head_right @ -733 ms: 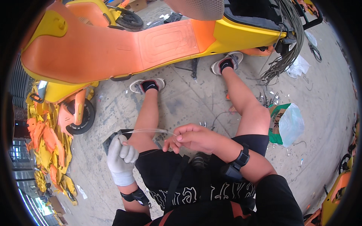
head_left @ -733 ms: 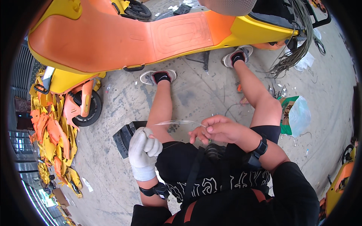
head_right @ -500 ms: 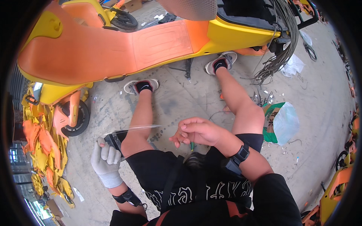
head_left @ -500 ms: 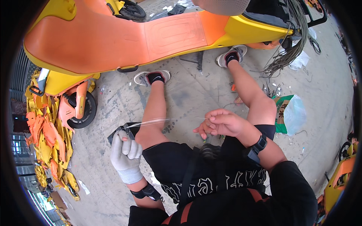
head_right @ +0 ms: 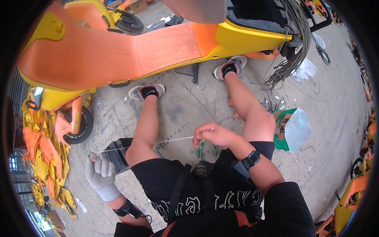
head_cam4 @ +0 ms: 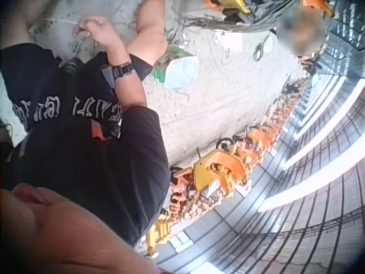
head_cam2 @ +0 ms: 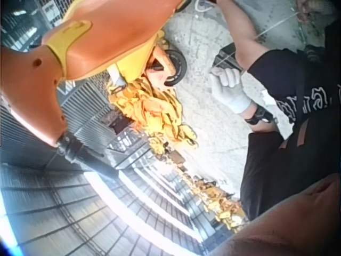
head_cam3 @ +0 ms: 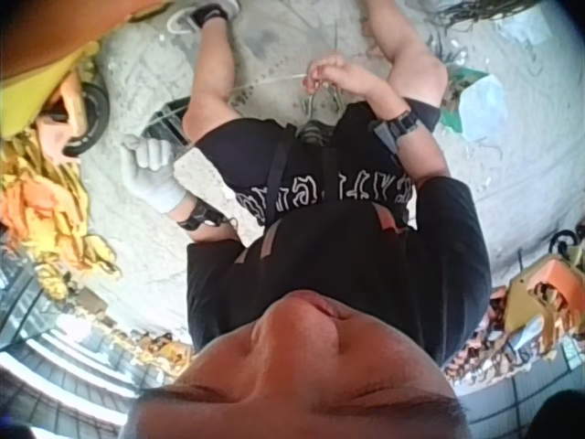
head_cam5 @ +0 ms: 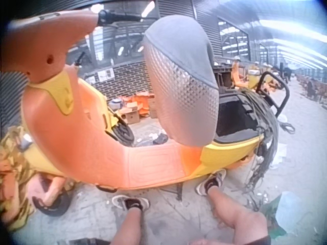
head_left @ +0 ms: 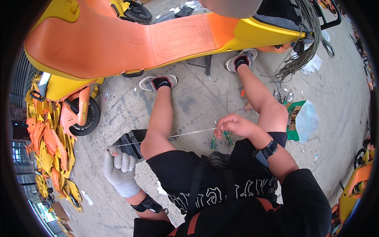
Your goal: The person sits on the floor next to a scooter and uses pliers to strip insulation from a wire, twists the wire ends together by hand, and holds the tool and wire.
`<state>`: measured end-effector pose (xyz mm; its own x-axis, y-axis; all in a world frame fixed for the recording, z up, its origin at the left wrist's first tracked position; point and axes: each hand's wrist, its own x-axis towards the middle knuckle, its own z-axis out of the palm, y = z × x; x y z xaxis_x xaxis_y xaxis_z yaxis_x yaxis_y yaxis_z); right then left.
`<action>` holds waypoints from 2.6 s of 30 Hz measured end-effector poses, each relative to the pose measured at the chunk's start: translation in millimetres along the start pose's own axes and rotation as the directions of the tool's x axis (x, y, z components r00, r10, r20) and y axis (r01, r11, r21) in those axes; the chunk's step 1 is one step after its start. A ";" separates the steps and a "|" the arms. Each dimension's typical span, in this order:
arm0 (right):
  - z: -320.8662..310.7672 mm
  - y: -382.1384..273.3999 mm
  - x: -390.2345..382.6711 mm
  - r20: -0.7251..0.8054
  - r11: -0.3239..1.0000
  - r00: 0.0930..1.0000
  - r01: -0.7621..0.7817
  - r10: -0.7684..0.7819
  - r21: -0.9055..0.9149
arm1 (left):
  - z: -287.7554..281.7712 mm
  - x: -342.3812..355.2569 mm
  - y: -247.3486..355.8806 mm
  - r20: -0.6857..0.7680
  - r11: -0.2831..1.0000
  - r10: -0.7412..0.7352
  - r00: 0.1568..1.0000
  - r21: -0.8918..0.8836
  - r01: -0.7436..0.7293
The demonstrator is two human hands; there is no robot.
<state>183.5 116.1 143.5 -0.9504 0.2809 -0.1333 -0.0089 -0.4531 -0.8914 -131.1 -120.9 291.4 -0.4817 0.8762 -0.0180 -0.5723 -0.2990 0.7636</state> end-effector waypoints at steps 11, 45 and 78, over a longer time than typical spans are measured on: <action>-6.9 13.3 0.8 -0.076 0.885 0.993 -0.118 0.094 -0.450 | -40.5 -31.0 26.3 -0.032 0.981 0.063 0.997 0.184 -0.057; -10.5 32.6 10.3 0.043 0.350 0.935 0.174 -0.352 -0.921 | -5.6 -60.1 -21.0 0.082 -0.432 0.318 0.944 0.899 0.067; -4.4 33.9 7.6 0.047 0.389 0.888 0.247 -0.457 -0.888 | -23.8 -64.6 51.3 0.155 -0.602 0.470 0.869 0.777 0.187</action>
<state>177.4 106.6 110.4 -0.8547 0.4171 0.3092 0.0378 0.6439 -0.7641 -145.2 -201.8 316.4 -0.5850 0.6793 0.4431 0.7695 0.6375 0.0384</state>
